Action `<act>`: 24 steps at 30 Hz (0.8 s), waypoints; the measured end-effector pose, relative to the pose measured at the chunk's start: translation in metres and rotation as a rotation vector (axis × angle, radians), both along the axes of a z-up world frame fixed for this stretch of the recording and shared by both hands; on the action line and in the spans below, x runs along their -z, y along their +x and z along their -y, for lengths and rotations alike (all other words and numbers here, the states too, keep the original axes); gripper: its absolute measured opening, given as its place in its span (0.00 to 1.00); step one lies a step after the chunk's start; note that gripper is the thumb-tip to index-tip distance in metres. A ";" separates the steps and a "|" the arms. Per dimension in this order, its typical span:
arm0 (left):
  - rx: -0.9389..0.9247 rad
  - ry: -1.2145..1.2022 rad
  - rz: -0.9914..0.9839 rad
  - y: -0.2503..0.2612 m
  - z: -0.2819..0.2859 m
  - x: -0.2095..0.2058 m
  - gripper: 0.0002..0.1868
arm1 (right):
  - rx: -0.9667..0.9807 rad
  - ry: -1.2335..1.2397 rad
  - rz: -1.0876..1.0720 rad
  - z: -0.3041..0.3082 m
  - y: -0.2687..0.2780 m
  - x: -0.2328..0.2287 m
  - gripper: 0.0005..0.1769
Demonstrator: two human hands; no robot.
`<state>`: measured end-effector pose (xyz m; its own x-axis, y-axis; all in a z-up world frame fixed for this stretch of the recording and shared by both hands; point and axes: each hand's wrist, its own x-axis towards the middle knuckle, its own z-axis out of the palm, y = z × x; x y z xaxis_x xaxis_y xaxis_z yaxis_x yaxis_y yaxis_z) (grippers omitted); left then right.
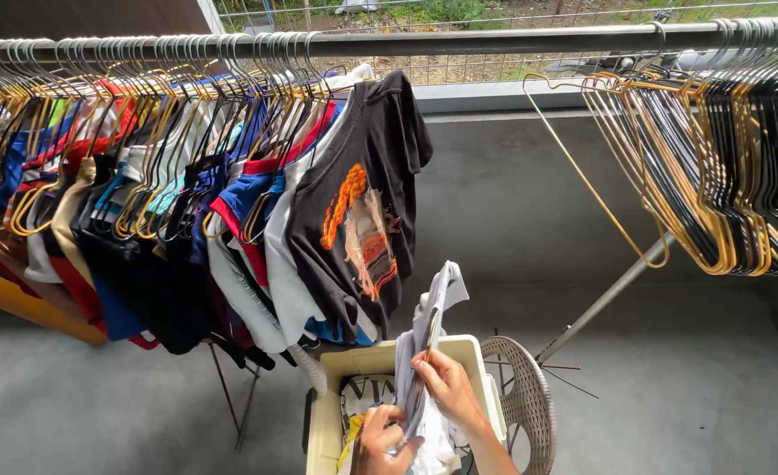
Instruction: Taking various items of dry clothing off of hangers from a laundry rack and placing them into a bin.
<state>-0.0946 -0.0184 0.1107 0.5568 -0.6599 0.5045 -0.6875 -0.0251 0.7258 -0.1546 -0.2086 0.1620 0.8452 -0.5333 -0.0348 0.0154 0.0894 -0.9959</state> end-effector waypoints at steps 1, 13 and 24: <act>-0.003 0.000 -0.003 -0.002 0.002 -0.004 0.20 | -0.003 0.000 -0.003 0.009 0.006 0.018 0.12; 0.158 0.403 -0.208 -0.013 0.015 -0.054 0.39 | 0.554 0.119 0.071 0.040 -0.010 0.043 0.15; 0.337 0.439 0.242 -0.027 0.021 -0.024 0.16 | 0.784 -0.034 -0.117 0.047 -0.015 0.069 0.17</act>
<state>-0.1217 -0.0391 0.1344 0.1838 -0.9553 0.2314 -0.8542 -0.0388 0.5185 -0.1699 -0.2558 0.0928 0.2141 -0.9741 -0.0732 -0.0441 0.0652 -0.9969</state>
